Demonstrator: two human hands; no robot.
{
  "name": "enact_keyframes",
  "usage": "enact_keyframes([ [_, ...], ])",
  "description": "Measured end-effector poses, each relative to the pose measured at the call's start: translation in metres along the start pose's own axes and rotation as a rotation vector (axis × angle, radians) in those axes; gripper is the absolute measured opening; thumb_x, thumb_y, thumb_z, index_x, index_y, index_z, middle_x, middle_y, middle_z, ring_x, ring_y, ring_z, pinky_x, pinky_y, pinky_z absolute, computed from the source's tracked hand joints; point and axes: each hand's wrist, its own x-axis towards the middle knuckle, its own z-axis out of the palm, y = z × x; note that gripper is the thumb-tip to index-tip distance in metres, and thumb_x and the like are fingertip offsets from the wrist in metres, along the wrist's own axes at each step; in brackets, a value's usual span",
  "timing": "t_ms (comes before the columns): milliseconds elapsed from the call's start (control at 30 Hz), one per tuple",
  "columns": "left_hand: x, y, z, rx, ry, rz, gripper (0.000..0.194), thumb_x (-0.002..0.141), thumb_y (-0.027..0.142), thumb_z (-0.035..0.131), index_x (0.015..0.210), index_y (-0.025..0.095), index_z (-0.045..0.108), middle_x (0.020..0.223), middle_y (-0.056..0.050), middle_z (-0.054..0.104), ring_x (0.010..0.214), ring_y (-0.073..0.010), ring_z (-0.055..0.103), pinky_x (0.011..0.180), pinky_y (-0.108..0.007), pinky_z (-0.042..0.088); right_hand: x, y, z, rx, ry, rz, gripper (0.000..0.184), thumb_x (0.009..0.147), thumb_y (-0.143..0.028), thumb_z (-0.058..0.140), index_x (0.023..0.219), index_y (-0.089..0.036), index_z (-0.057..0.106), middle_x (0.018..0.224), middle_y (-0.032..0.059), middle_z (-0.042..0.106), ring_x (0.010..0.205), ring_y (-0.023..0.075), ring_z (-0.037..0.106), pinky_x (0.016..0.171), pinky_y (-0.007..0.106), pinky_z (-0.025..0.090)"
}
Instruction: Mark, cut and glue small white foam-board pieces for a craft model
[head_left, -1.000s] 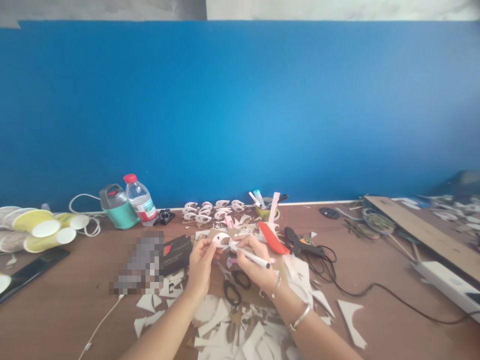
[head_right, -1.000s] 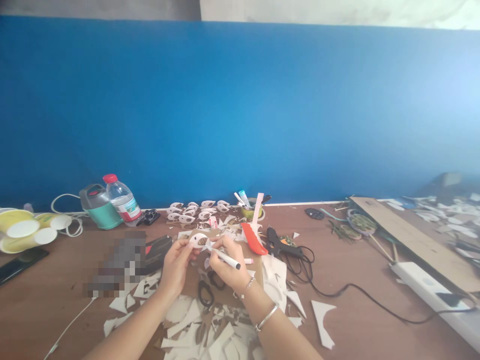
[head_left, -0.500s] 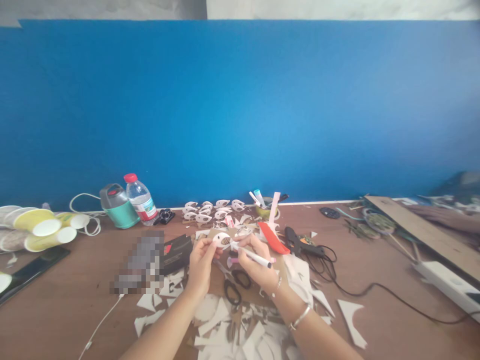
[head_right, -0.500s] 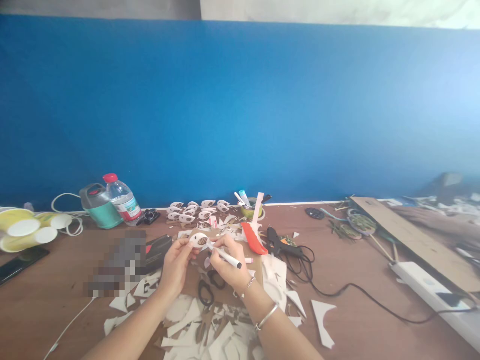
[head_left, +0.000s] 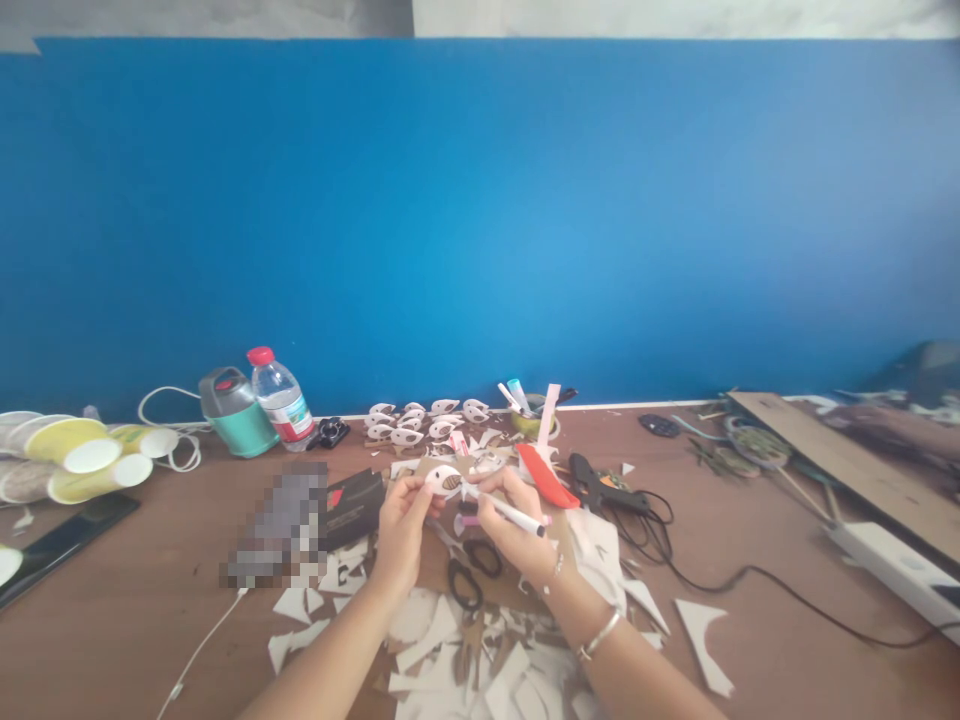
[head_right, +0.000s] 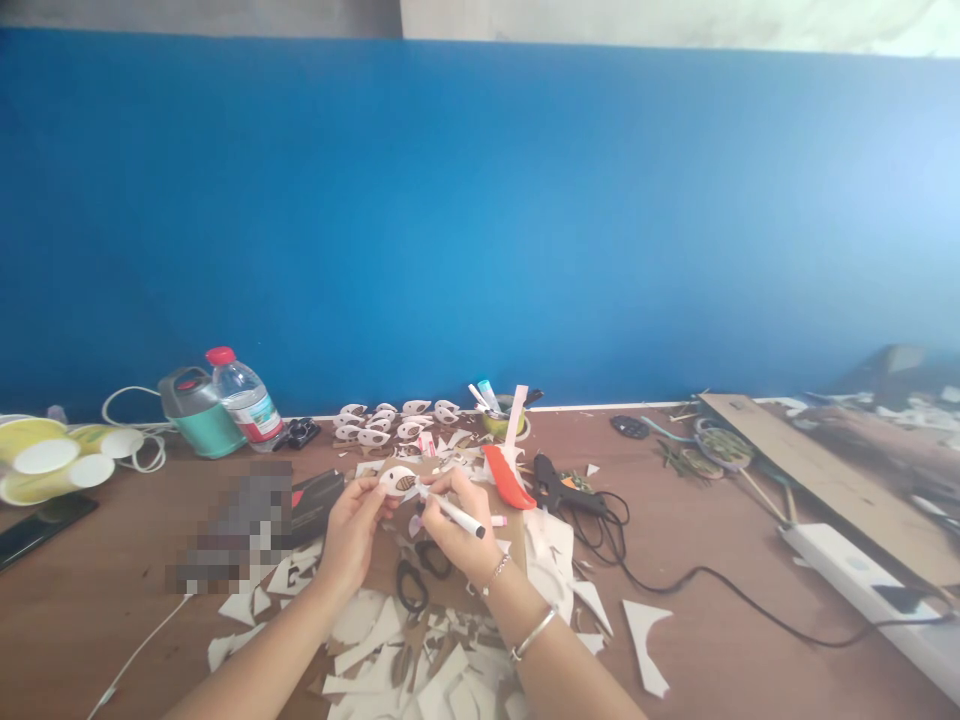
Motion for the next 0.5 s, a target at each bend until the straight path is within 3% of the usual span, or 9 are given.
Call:
enact_keyframes([
  [500, -0.0006, -0.0015, -0.0014, -0.02, -0.011, -0.002, 0.029, 0.071, 0.041, 0.074, 0.081, 0.016, 0.063, 0.071, -0.003, 0.069, 0.064, -0.0146, 0.06, 0.06, -0.024, 0.044, 0.0003, 0.0005, 0.0008, 0.031, 0.024, 0.011, 0.007, 0.076, -0.017, 0.052, 0.07, -0.021, 0.051, 0.087, 0.0041, 0.072, 0.059, 0.0154, 0.067, 0.055, 0.027, 0.057],
])
